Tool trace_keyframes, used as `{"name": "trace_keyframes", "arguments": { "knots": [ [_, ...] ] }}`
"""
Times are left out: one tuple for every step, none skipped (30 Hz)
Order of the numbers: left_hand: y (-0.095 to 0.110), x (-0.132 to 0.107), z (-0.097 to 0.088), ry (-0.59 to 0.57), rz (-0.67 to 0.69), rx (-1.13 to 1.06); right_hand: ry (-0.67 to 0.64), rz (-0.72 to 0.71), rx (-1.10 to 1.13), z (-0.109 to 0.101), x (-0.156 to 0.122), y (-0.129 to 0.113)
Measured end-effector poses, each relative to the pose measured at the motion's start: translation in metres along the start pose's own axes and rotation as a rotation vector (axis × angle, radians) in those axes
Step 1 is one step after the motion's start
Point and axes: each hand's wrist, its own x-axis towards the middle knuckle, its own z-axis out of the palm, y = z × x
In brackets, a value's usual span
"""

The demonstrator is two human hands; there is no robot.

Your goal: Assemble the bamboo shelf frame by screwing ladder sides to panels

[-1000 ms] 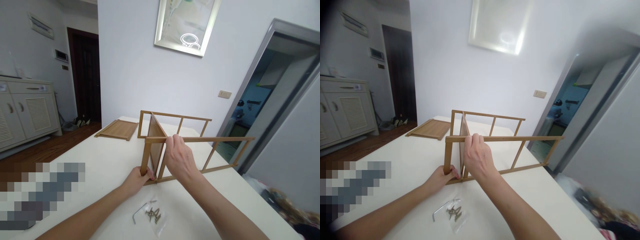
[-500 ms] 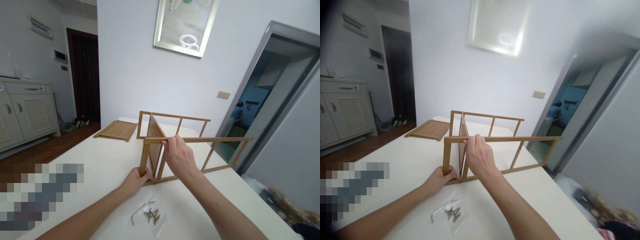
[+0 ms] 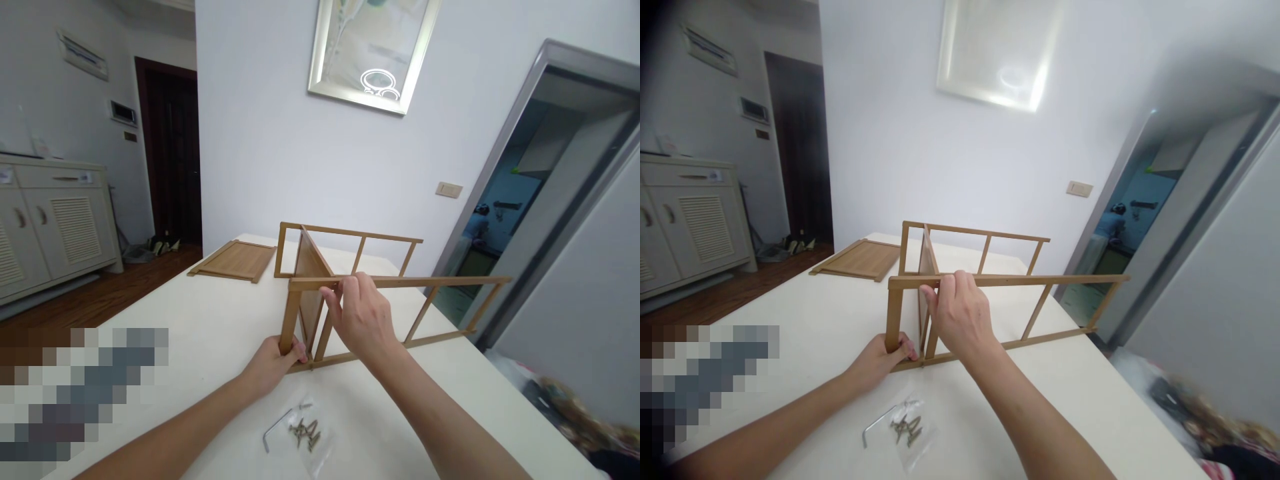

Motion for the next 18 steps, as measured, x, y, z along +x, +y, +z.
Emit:
{"name": "trace_keyframes", "arguments": {
  "knots": [
    [-0.0002,0.0,-0.0002,-0.003,-0.001,0.005,0.005,-0.003,-0.031,0.0004,0.0,-0.0006],
    [-0.0004,0.0,-0.0003,-0.005,-0.001,0.006,0.006,-0.009,-0.055,0.0008,-0.0001,-0.0012],
    [-0.0006,0.0002,-0.0003,-0.006,0.001,0.001,0.004,-0.014,-0.068,0.0011,-0.0002,-0.0019],
    [-0.0009,0.0005,-0.0004,-0.008,0.003,-0.009,-0.002,-0.018,-0.069,0.0012,-0.0003,-0.0025],
    [-0.0013,0.0008,-0.0004,-0.011,0.005,-0.021,-0.011,-0.02,-0.063,0.0012,-0.0003,-0.003],
    [-0.0019,0.0013,-0.0004,-0.014,0.005,-0.03,-0.017,-0.018,-0.057,0.0011,-0.0004,-0.0035],
    [-0.0026,0.0018,-0.0003,-0.014,0.006,-0.036,-0.021,-0.013,-0.051,0.001,-0.0004,-0.0039],
    [-0.0034,0.0022,-0.0003,-0.014,0.007,-0.036,-0.022,-0.004,-0.049,0.0008,-0.0005,-0.0041],
    [-0.0041,0.0027,-0.0003,-0.014,0.008,-0.034,-0.022,0.005,-0.048,0.0008,-0.0006,-0.0043],
    [-0.0048,0.003,-0.0003,-0.016,0.011,-0.032,-0.018,0.015,-0.049,0.0009,-0.0007,-0.0044],
    [-0.0054,0.0033,-0.0002,-0.019,0.013,-0.033,-0.012,0.022,-0.049,0.0013,-0.0009,-0.0045],
    [-0.0058,0.0034,0.0,-0.021,0.013,-0.037,-0.009,0.023,-0.048,0.0017,-0.0011,-0.0046],
    [-0.006,0.0035,0.0002,-0.021,0.01,-0.039,-0.01,0.021,-0.044,0.0023,-0.0013,-0.0047],
    [-0.0062,0.0036,0.0004,-0.018,0.007,-0.038,-0.012,0.016,-0.038,0.003,-0.0015,-0.0049],
    [-0.0063,0.0036,0.0006,-0.013,0.005,-0.035,-0.015,0.011,-0.031,0.0036,-0.0017,-0.0052],
    [-0.0064,0.0036,0.0007,-0.008,0.003,-0.031,-0.021,0.004,-0.02,0.0041,-0.0019,-0.0055],
    [-0.0066,0.0037,0.0008,-0.003,0.004,-0.026,-0.028,-0.005,-0.002,0.0044,-0.0019,-0.0057],
    [-0.0068,0.0037,0.0008,-0.002,0.006,-0.023,-0.033,-0.012,0.025,0.0044,-0.0018,-0.0059]
  ]
}}
